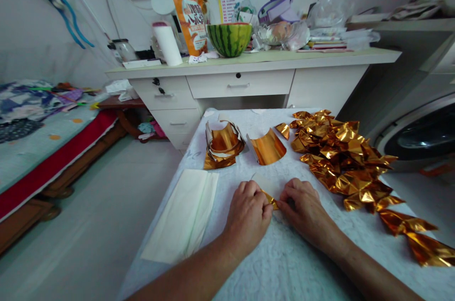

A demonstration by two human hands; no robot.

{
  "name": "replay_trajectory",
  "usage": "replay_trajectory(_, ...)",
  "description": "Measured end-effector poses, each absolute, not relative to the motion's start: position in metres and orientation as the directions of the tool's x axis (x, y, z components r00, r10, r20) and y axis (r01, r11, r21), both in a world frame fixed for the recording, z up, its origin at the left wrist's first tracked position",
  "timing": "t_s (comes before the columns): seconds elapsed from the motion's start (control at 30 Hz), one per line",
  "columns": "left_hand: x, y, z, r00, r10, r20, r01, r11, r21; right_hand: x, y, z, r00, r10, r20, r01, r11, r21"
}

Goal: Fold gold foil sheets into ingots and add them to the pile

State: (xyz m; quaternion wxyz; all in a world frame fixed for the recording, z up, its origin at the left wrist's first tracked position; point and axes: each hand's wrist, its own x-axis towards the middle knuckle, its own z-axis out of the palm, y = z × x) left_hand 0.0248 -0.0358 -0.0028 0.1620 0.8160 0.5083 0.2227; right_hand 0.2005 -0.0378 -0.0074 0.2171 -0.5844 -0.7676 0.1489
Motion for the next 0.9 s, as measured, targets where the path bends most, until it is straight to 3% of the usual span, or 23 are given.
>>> replay_trajectory(0.63, 0.0251, -0.0381, 0.0003, 0.418, 0.892, 0.174, 0.781, -0.451, 0.433, 0.1965, -0.0393, -0.0043, -0.203, 0.969, 0.137, 0.863, 0.244, -0.443)
replay_trajectory(0.9, 0.0207, -0.0361, 0.003, 0.433, 0.883, 0.179, 0.688, -0.452, 0.568, 0.1957, -0.0392, -0.0029, -0.189, 0.976, 0.108, 0.863, 0.218, -0.455)
